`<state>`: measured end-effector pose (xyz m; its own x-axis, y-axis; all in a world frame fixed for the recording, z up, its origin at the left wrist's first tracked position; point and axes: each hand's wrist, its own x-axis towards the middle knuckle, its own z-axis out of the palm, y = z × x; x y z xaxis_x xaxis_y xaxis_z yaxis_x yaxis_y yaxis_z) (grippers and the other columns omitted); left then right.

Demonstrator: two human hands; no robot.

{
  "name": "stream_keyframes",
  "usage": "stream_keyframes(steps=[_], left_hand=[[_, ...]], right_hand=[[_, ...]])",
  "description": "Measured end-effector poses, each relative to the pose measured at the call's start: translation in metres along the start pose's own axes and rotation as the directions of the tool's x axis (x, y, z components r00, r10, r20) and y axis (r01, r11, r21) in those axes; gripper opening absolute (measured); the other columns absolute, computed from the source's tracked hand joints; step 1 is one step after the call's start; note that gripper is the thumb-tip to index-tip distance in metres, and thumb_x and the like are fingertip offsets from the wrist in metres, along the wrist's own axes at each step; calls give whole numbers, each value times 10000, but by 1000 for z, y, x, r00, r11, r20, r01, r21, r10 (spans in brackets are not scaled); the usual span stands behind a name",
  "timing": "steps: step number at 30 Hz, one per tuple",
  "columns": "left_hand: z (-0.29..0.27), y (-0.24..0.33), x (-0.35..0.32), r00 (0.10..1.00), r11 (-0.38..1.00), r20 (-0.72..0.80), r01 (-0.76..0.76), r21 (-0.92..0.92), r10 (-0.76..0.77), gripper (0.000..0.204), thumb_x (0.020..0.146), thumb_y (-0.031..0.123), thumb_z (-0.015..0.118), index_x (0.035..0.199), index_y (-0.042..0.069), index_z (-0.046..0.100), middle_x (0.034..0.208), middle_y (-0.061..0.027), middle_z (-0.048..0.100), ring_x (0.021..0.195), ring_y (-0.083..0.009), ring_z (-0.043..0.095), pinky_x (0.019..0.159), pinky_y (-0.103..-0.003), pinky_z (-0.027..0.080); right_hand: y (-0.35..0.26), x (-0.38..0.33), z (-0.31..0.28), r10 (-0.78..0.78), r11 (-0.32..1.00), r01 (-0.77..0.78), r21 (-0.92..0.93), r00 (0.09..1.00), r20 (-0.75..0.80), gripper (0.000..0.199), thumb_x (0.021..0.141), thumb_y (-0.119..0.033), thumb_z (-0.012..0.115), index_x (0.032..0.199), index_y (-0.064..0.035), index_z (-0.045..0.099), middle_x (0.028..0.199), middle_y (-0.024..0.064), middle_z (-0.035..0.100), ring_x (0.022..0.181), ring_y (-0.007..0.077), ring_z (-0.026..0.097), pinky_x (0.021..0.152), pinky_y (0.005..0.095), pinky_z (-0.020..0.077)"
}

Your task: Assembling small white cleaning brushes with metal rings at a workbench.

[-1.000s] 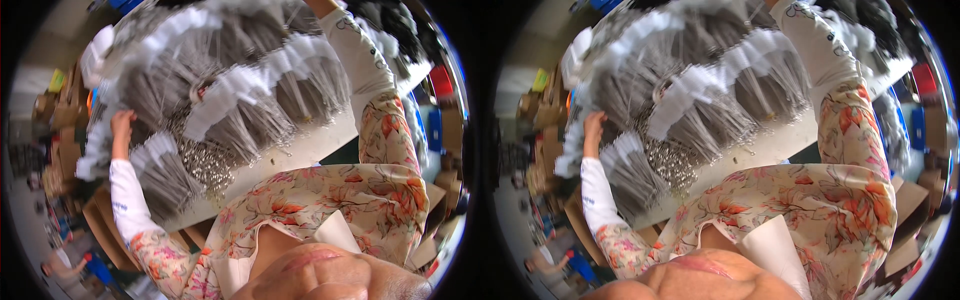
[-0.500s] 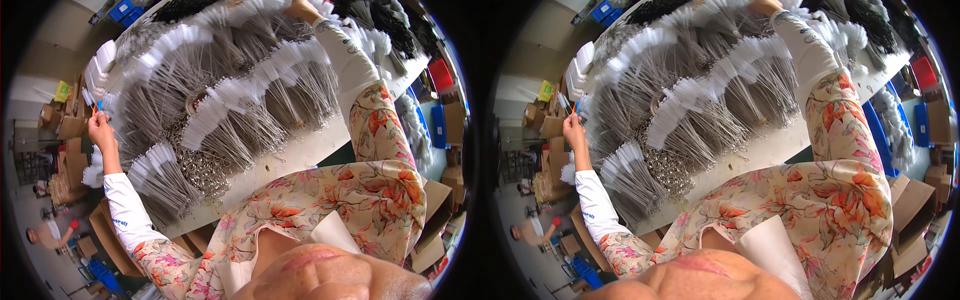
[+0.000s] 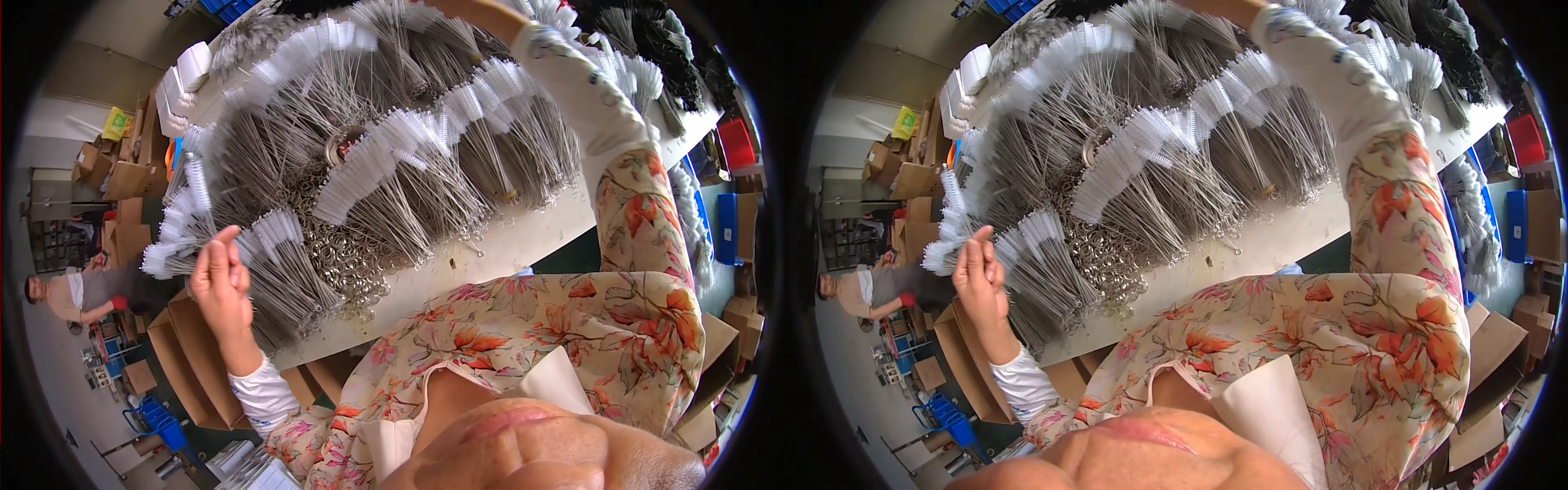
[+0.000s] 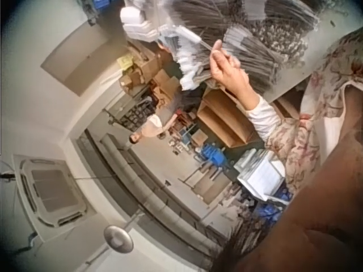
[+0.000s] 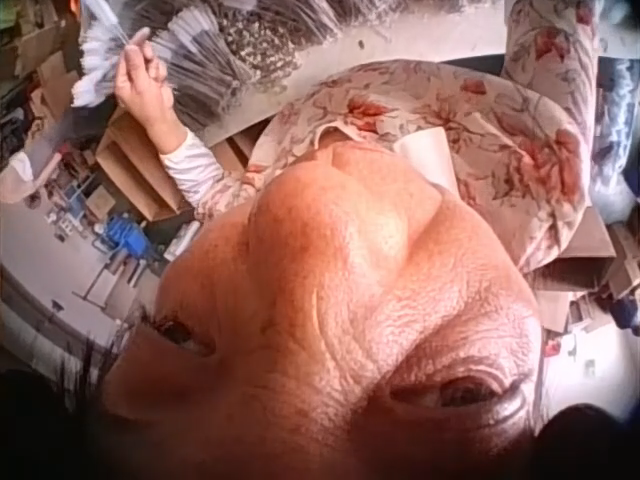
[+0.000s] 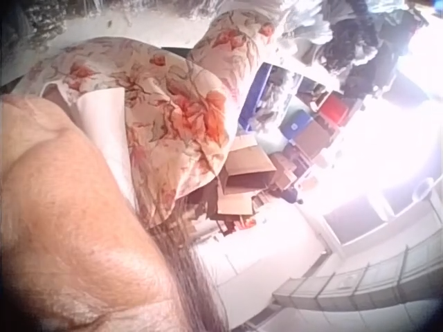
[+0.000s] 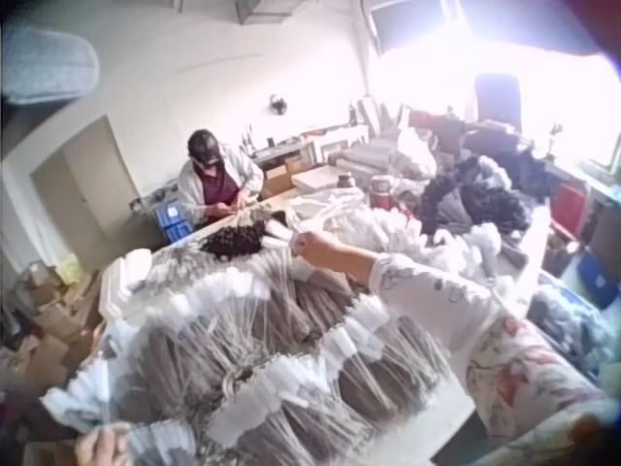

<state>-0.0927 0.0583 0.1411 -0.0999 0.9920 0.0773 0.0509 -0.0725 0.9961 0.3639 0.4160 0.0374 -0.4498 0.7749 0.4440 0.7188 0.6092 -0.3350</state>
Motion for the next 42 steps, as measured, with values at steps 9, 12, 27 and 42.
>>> stream_keyframes(steps=[9, 12, 27, 42], left_hand=[[-28, -17, -66, 980, 995, -179, 81, -52, -89, 268, 940, 191, 523, 951, -59, 619, 714, -4, 479, 513, -14, 333, 404, -165, 221], [-25, -27, -63, 981, 986, -141, 114, -123, -131, 288, 946, 201, 509, 927, -64, 621, 700, 8, 477, 520, -34, 379, 423, -195, 296], [21, -56, -49, 984, 998, 177, 12, -67, 0, 313, 949, 268, 491, 889, -19, 600, 666, -16, 564, 494, -65, 515, 404, -196, 397], [85, -85, -42, 626, 595, -64, -697, 400, 777, 308, 706, 20, 678, 987, 44, 554, 951, -116, 544, 898, -272, 573, 754, -388, 478]], right_hand=[[-106, 16, 42, 494, 863, -486, -138, 869, 30, 381, 709, -436, 677, 855, -83, 686, 823, 86, 681, 776, 233, 657, 711, 352, 520], [-56, 10, 35, 465, 854, -435, -284, 884, 42, 432, 659, -476, 681, 834, -81, 690, 821, 100, 680, 780, 262, 655, 723, 370, 515], [-93, 31, -50, 204, 976, -219, -3, 914, -351, 267, 796, -356, 590, 868, -117, 685, 730, 66, 642, 652, 171, 604, 655, 309, 469], [-384, -163, 55, -4, 30, -71, 997, 997, 71, 377, 980, -217, 386, 1217, 49, 509, 1181, 132, 555, 1071, 182, 532, 967, 331, 370]])
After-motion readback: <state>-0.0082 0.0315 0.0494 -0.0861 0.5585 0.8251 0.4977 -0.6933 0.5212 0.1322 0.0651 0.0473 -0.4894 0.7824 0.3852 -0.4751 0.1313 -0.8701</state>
